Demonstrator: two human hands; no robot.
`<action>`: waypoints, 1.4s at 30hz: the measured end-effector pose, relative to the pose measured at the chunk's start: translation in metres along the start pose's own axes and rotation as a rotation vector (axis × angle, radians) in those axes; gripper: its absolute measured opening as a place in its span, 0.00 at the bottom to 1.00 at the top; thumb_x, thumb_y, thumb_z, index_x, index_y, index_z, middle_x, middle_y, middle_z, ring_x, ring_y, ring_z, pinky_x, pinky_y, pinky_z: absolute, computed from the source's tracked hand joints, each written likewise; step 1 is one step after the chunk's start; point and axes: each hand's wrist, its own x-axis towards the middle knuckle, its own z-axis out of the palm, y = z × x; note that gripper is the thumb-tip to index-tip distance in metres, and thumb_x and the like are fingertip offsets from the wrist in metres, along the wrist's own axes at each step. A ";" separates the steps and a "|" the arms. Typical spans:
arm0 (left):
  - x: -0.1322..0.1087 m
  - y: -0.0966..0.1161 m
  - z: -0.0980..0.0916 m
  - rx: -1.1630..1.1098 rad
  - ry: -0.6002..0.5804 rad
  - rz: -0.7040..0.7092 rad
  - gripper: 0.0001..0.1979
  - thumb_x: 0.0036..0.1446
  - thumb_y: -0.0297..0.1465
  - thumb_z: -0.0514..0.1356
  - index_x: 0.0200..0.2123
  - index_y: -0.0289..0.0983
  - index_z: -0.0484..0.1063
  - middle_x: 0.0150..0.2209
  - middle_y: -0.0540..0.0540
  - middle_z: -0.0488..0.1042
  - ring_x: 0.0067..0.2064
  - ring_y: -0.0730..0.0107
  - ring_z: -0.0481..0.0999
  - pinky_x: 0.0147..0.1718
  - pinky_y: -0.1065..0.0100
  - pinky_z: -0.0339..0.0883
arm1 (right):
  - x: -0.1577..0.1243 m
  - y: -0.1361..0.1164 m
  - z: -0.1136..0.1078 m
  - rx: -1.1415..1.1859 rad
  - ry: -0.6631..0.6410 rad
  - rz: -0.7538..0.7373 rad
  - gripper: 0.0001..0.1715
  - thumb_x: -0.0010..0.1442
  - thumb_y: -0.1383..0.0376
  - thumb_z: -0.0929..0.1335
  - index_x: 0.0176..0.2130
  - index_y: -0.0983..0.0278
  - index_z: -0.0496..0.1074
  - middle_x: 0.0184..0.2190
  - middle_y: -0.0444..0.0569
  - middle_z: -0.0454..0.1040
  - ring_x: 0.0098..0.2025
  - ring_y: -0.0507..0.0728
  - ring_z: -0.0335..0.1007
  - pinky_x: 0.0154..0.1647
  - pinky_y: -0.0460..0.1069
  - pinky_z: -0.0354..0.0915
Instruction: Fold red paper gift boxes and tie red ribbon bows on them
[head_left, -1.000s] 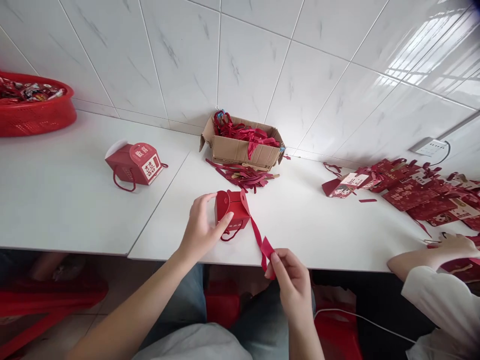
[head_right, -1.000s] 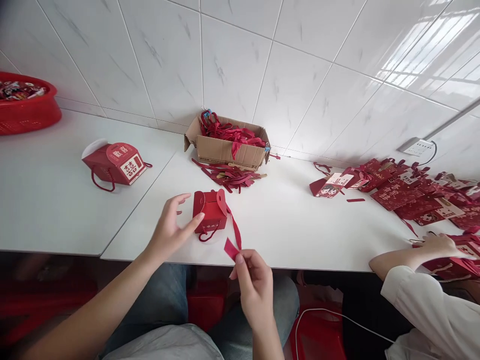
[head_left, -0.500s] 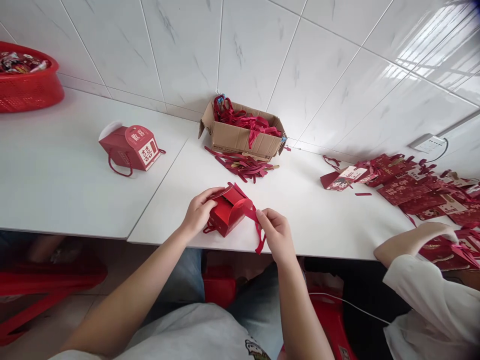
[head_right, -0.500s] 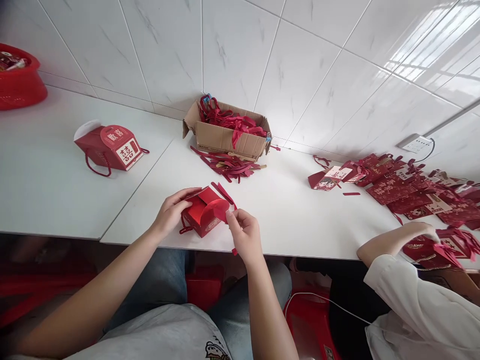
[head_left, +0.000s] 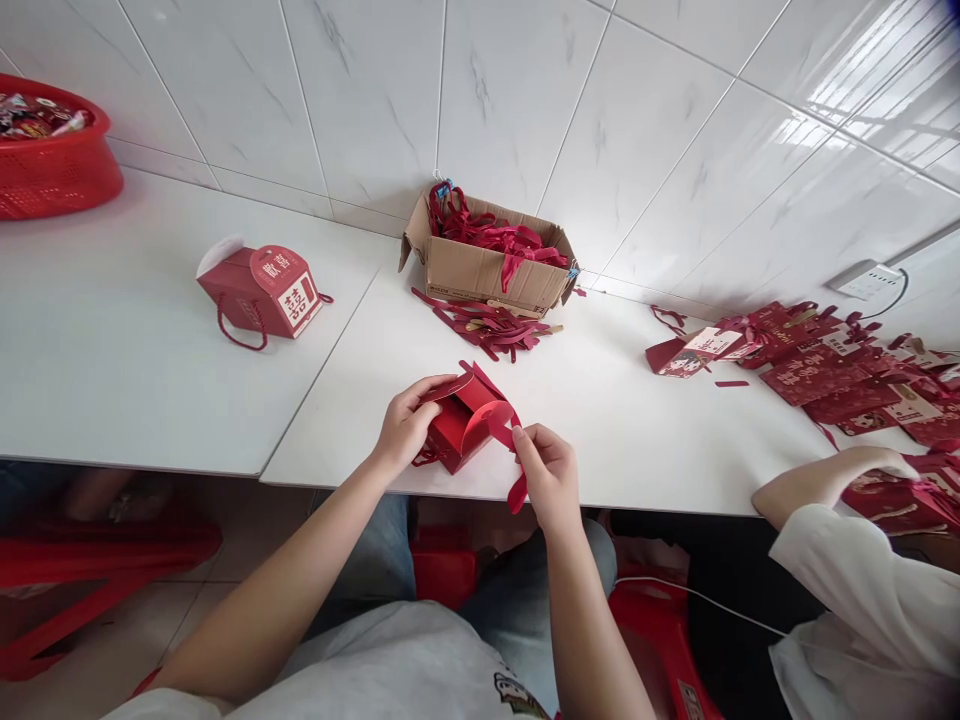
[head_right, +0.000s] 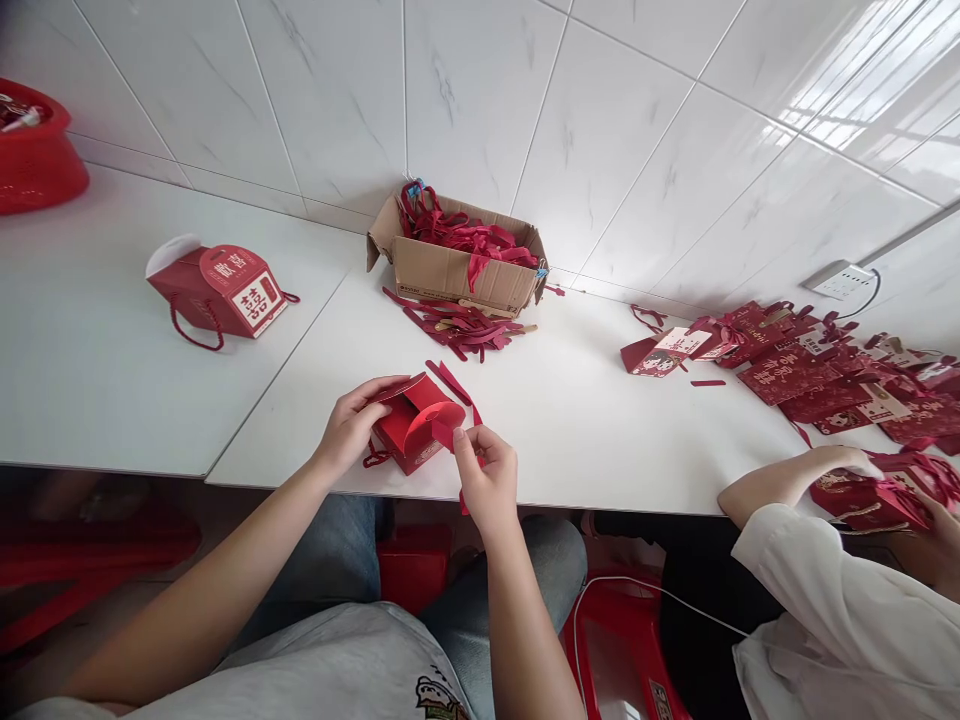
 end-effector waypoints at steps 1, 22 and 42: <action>0.000 0.000 0.000 0.004 0.002 -0.001 0.23 0.48 0.31 0.54 0.48 0.35 0.73 0.48 0.43 0.78 0.48 0.57 0.76 0.41 0.65 0.71 | 0.000 0.000 -0.001 -0.003 0.005 0.001 0.26 0.58 0.48 0.66 0.20 0.62 0.61 0.18 0.40 0.56 0.22 0.49 0.51 0.24 0.47 0.51; 0.001 0.000 0.001 0.004 -0.075 -0.002 0.22 0.48 0.30 0.54 0.48 0.36 0.74 0.48 0.44 0.77 0.48 0.58 0.76 0.42 0.64 0.71 | 0.010 0.005 0.003 -0.130 0.006 -0.228 0.17 0.54 0.63 0.69 0.19 0.62 0.61 0.51 0.54 0.71 0.56 0.63 0.65 0.58 0.60 0.59; 0.001 -0.003 0.000 -0.003 -0.113 0.017 0.21 0.48 0.29 0.53 0.46 0.35 0.74 0.47 0.44 0.77 0.48 0.59 0.75 0.44 0.64 0.70 | 0.024 0.007 0.004 -0.016 -0.188 -0.223 0.11 0.58 0.61 0.67 0.42 0.59 0.64 0.36 0.45 0.75 0.38 0.54 0.71 0.41 0.51 0.67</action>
